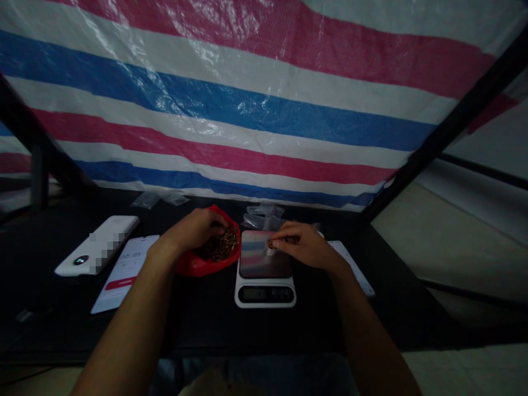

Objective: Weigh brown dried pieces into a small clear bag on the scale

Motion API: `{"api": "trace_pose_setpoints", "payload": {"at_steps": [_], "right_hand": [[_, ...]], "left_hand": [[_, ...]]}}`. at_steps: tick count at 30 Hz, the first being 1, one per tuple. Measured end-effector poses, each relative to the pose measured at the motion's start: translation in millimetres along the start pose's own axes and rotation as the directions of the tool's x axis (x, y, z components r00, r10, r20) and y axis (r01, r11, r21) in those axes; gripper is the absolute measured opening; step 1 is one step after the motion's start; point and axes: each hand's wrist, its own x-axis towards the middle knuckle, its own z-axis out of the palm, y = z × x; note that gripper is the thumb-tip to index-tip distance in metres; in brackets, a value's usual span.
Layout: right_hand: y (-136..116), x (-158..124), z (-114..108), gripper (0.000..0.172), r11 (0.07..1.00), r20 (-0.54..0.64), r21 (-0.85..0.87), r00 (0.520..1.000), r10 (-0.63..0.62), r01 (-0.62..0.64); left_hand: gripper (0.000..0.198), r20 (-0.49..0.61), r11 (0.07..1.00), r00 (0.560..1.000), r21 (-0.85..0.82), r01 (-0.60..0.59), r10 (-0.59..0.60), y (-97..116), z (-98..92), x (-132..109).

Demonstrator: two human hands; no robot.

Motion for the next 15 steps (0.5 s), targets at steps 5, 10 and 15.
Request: {"api": "trace_pose_setpoints", "payload": {"at_steps": [5,10,15], "right_hand": [[6,2,-1,0.023,1.000,-0.183,-0.028,0.983,-0.003,-0.002],[11,5,0,0.021,1.000,-0.179,-0.010,0.984,0.026,-0.029],[12,0,-6,0.020,0.993,-0.038,0.100,0.997,0.068,-0.064]], "left_hand": [[0.027,-0.045,0.992,0.995,-0.094,-0.087,0.083,15,0.1,1],[0.026,-0.175,0.906,0.920,-0.186,-0.380,0.350,56,16.3,8],[0.025,-0.143,0.846,0.871,-0.209,-0.490,0.470,83,36.9,14]]}}
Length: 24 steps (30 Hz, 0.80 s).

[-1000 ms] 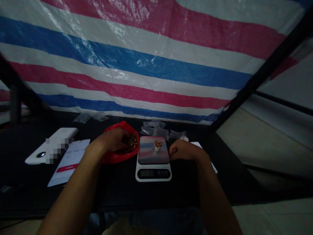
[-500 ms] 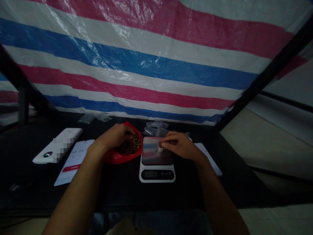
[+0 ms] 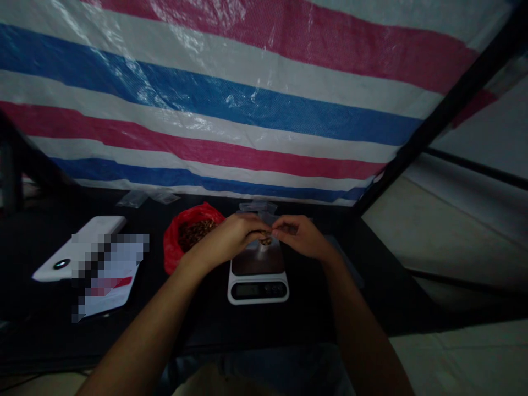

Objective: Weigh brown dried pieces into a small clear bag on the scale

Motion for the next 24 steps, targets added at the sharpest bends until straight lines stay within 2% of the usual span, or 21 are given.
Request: {"api": "trace_pose_setpoints", "payload": {"at_steps": [4,15,24], "right_hand": [[4,-2,-3,0.022,0.998,0.071,0.045,0.997,0.043,-0.046],[4,0,-1,0.021,0.994,0.085,0.091,0.995,0.060,-0.068],[4,-1,0,0.023,0.991,0.130,0.110,0.989,0.065,-0.080]], "left_hand": [[0.026,0.000,0.999,1.000,0.042,-0.010,0.010,-4,6.1,1],[0.024,-0.004,0.999,1.000,0.047,-0.023,0.023,-7,7.9,2],[0.021,-0.129,0.999,0.991,-0.028,-0.027,0.023,-5,16.3,5]]}}
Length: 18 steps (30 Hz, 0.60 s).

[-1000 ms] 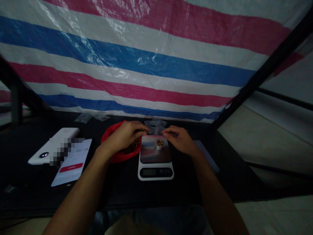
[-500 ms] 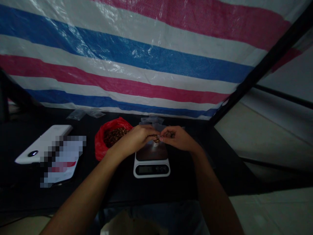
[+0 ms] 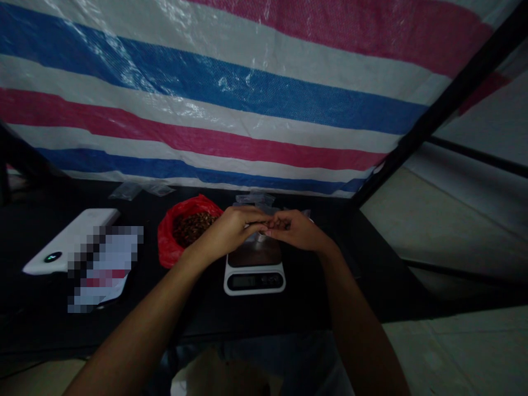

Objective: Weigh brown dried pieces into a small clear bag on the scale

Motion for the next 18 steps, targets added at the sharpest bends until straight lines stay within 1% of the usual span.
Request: {"api": "trace_pose_setpoints", "payload": {"at_steps": [3,6,9,14,18], "right_hand": [[1.4,-1.1,-3.4,0.023,1.000,0.009,0.023,1.000,-0.015,0.015],[1.0,-2.8,-6.7,0.024,0.998,-0.013,0.053,1.000,-0.015,0.015],[1.4,-3.0,-7.1,0.024,0.997,-0.001,0.073,1.000,-0.014,0.014],[5.8,-1.2,-4.7,0.025,0.995,0.040,0.095,0.999,-0.018,0.014],[8.7,0.9,-3.4,0.025,0.996,0.026,0.091,1.000,-0.012,0.009]], "left_hand": [[0.021,-0.020,1.000,1.000,0.008,0.014,-0.014,-3.7,5.3,-0.9],[0.021,0.003,1.000,1.000,0.025,0.013,-0.013,-6.9,8.0,-2.0],[0.021,0.034,1.000,0.999,0.029,0.008,-0.009,-7.1,7.0,-2.7],[0.021,0.042,0.999,0.999,0.015,0.035,-0.035,-3.7,3.3,-2.7],[0.020,0.050,0.999,0.998,0.003,0.040,-0.040,-3.4,2.3,-2.7]]}}
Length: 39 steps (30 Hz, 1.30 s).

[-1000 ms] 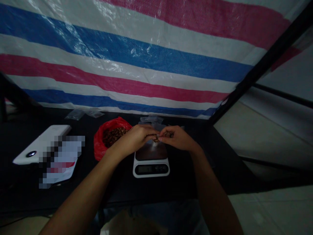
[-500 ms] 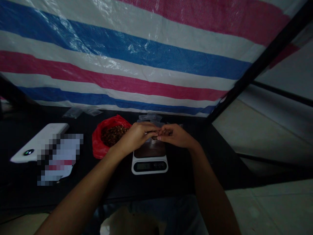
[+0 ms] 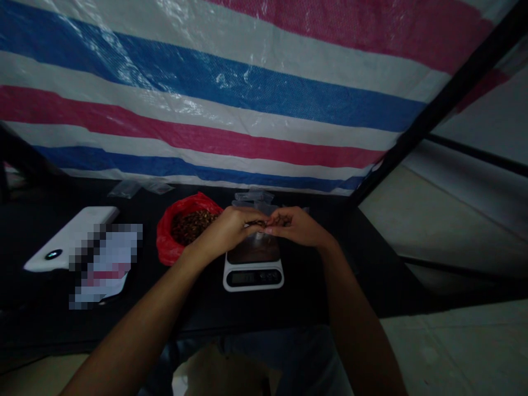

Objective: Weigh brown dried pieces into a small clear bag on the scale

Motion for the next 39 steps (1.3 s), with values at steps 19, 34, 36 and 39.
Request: {"api": "trace_pose_setpoints", "payload": {"at_steps": [19,34,36,39], "right_hand": [[0,3,3,0.020,0.997,-0.047,-0.043,0.997,-0.068,0.066],[-7,3,9,0.025,0.994,-0.081,-0.090,0.995,-0.066,0.058],[-7,3,9,0.024,0.994,-0.087,-0.090,0.993,-0.075,0.067],[-7,2,9,0.021,0.988,-0.080,-0.121,0.992,-0.102,0.092]], "left_hand": [[0.018,-0.083,0.995,0.996,-0.101,0.012,-0.021,-3,-2.3,-2],[0.017,-0.060,0.973,0.991,-0.205,0.103,-0.117,-9,-9.3,-4],[0.018,-0.072,0.965,0.988,-0.235,0.115,-0.136,-10,-8.6,-4],[0.019,-0.062,0.950,0.985,-0.279,0.139,-0.162,-10,-6.6,-4]]}}
